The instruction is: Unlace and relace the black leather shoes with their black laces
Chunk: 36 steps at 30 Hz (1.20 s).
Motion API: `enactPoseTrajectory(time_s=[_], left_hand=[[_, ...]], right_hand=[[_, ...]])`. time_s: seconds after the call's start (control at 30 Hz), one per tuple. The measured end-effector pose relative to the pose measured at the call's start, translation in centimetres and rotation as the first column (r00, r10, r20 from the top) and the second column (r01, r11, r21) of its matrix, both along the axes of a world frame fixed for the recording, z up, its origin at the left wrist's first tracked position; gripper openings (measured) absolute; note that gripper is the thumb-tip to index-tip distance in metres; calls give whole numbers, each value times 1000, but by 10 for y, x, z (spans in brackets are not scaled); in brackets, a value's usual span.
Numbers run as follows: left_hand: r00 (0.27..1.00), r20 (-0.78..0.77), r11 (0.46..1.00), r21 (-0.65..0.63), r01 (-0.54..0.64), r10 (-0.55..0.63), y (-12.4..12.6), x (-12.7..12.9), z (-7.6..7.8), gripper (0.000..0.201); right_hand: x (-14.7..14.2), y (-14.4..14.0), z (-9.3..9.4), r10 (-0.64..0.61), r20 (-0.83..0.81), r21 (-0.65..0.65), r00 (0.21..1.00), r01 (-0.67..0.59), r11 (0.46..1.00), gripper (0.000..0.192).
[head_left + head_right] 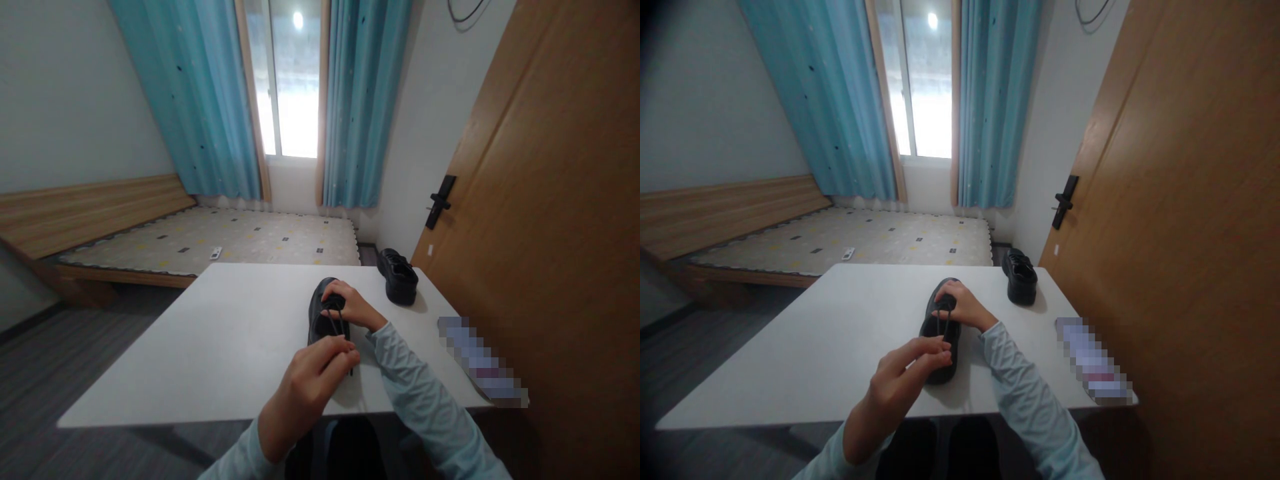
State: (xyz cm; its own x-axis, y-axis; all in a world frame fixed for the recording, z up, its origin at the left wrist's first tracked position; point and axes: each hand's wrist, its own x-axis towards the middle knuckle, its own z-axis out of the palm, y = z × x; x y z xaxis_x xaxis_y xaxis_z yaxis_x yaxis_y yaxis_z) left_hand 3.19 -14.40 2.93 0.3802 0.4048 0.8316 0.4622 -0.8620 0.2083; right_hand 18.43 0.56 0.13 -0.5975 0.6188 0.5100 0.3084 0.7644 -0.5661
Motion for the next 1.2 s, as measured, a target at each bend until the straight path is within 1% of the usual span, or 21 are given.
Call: enactPoseTrajectory(time_s=[0.1,0.2,0.37,0.47,0.57,0.63,0.7,0.77,0.83,0.93,1.0,1.03,1.1,1.13,1.2], left_hand=[[1000,1,1000,-3,-4,4,-7,1,6,18],[1000,-14,1000,-3,-2,2,-10,2,8,20],[1000,-14,999,-39,-8,8,-2,1,6,16],[997,49,997,-57,-60,63,12,0,13,18],[969,162,982,-44,-182,186,34,-2,25,10],[937,243,966,-111,-232,253,53,-5,32,4],[906,307,950,-210,-233,290,75,-10,34,5],[882,320,917,-313,-248,347,98,-15,32,8],[871,275,870,-408,-277,407,120,-21,23,9],[857,168,772,-541,-332,487,145,-26,3,11],[857,72,698,-617,-363,510,153,-28,-11,15],[856,14,663,-639,-390,517,155,-28,-17,18],[838,-104,605,-645,-467,535,155,-29,-24,27],[820,-153,584,-631,-511,552,153,-29,-26,31],[774,-221,550,-591,-591,594,150,-31,-24,32]], right_hand=[[0,1,-1,18,-4,13,1000,-18,1000,24],[0,2,-2,25,-7,19,1000,-25,999,24],[0,2,-3,18,-15,11,1000,-18,1000,23],[0,2,-5,22,-42,-2,999,-22,1000,19],[2,2,-4,43,-66,-30,997,-45,999,21],[3,1,-2,51,-83,-51,995,-56,997,25],[5,0,0,57,-109,-87,992,-67,994,26],[9,0,3,67,-140,-139,988,-87,986,26],[12,1,4,72,-177,-193,982,-107,975,25],[17,3,4,62,-228,-279,972,-126,952,23],[18,4,4,45,-258,-331,965,-132,934,22],[19,5,4,31,-272,-354,962,-130,926,22],[18,6,3,-5,-292,-396,956,-116,911,23],[18,6,3,-25,-294,-417,955,-104,903,24],[18,7,2,-63,-291,-456,955,-80,886,26]])
